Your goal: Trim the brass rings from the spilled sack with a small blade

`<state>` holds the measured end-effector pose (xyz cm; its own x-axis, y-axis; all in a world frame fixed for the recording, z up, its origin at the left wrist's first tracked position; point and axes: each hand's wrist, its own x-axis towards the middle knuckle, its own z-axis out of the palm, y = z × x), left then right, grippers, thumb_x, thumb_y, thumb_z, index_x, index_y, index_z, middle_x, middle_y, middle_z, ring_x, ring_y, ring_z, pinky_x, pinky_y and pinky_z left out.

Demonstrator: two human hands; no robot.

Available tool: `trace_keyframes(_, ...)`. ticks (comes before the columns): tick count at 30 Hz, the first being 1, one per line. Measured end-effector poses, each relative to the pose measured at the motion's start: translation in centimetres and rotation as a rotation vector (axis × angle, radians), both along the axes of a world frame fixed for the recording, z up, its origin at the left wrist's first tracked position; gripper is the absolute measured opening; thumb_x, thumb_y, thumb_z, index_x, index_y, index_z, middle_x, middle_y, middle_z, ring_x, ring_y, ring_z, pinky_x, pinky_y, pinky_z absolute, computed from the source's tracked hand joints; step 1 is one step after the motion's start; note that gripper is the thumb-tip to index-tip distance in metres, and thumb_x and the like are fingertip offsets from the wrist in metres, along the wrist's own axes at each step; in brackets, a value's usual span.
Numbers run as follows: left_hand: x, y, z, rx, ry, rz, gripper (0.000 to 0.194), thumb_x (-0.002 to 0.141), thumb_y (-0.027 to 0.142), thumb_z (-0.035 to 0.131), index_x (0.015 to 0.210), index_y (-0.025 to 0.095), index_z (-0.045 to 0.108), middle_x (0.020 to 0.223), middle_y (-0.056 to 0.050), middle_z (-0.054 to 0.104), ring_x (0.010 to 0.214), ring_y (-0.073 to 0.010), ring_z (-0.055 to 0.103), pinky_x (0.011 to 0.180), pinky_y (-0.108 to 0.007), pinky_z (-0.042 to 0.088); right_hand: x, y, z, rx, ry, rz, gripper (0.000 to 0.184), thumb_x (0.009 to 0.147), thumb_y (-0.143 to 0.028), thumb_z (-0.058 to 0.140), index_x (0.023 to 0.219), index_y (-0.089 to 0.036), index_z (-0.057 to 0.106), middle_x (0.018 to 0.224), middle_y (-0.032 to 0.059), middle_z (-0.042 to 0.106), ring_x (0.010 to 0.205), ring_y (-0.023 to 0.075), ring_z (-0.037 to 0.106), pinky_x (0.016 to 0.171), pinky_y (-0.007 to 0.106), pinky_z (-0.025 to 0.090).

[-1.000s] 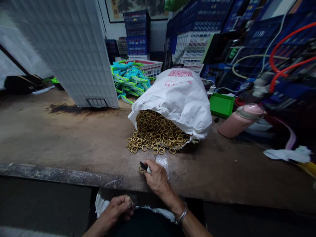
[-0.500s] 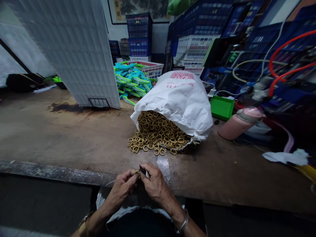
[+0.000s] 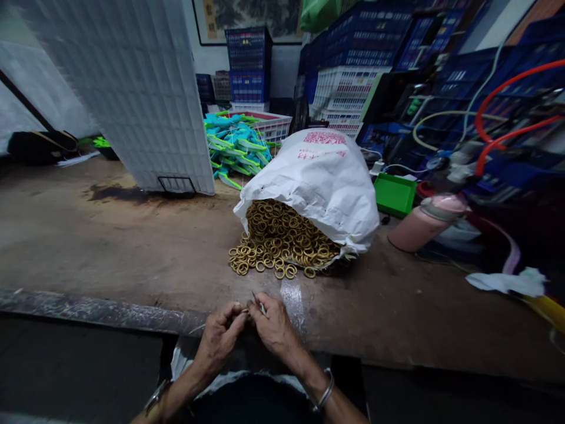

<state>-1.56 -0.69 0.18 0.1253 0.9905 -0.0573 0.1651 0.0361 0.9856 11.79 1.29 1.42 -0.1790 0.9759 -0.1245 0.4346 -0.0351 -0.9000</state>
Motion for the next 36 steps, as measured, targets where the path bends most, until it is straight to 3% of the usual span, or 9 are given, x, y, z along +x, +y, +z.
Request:
trace_keyframes(4, 0.0, 0.2, 0.7, -0.279, -0.199, -0.022, 0.027, 0.074, 0.042, 0.055, 0.065, 0.017, 0.048, 0.049, 0.006, 0.045, 0.039, -0.0052, 0.035, 0.039, -0.017, 0.027, 0.0, 0.3, -0.1, 0.024, -0.013, -0.073, 0.023, 0.077, -0.031, 0.041, 0.057, -0.019, 0.040, 0.053, -0.0060, 0.035, 0.052, 0.0090, 0.035, 0.048, 0.020, 0.027)
trace_keyframes(9, -0.2, 0.3, 1.0, -0.422, -0.412, -0.055, 0.032, 0.072, 0.047, 0.056, 0.066, 0.016, 0.048, 0.052, 0.005, 0.049, 0.036, -0.0036, 0.036, 0.035, -0.015, 0.026, 0.1, 0.4, 0.3, 0.046, -0.001, -0.071, 0.023, 0.077, -0.032, 0.041, 0.058, -0.019, 0.042, 0.053, -0.0057, 0.038, 0.052, 0.0087, 0.037, 0.049, 0.020, 0.028)
trace_keyframes(14, -0.2, 0.4, 1.0, -0.365, -0.330, -0.039, 0.035, 0.071, 0.049, 0.057, 0.063, 0.015, 0.051, 0.049, 0.005, 0.048, 0.036, -0.0036, 0.038, 0.036, -0.015, 0.029, 0.0, 0.2, 0.2, -0.048, 0.060, 0.016, 0.031, 0.083, -0.039, 0.038, 0.061, -0.018, 0.046, 0.052, -0.0042, 0.045, 0.050, 0.0086, 0.041, 0.047, 0.019, 0.031)
trace_keyframes(18, -0.1, 0.4, 1.3, -0.337, -0.285, -0.060, 0.036, 0.071, 0.050, 0.057, 0.065, 0.015, 0.051, 0.049, 0.005, 0.049, 0.035, -0.0034, 0.038, 0.036, -0.015, 0.029, -0.1, 0.1, 0.1, -0.052, 0.110, 0.002, 0.031, 0.082, -0.040, 0.041, 0.061, -0.018, 0.047, 0.051, -0.0043, 0.046, 0.049, 0.0082, 0.041, 0.047, 0.019, 0.032)
trace_keyframes(30, 0.0, 0.8, 1.1, -0.384, -0.494, -0.157, 0.031, 0.073, 0.045, 0.057, 0.073, 0.015, 0.051, 0.057, 0.004, 0.051, 0.039, -0.0032, 0.040, 0.037, -0.015, 0.032, 0.1, 0.3, 0.6, -0.058, 0.239, -0.018, 0.034, 0.081, -0.046, 0.041, 0.060, -0.018, 0.045, 0.052, -0.0036, 0.048, 0.050, 0.0094, 0.044, 0.051, 0.021, 0.035)
trace_keyframes(36, 0.3, 0.5, 0.4, -0.407, -0.620, -0.108, 0.030, 0.075, 0.044, 0.058, 0.072, 0.016, 0.049, 0.058, 0.005, 0.051, 0.037, -0.0024, 0.037, 0.036, -0.015, 0.029, 0.1, 0.4, 0.9, -0.014, 0.224, 0.002, 0.037, 0.082, -0.047, 0.040, 0.059, -0.018, 0.045, 0.052, -0.0035, 0.047, 0.051, 0.0092, 0.044, 0.052, 0.021, 0.035)
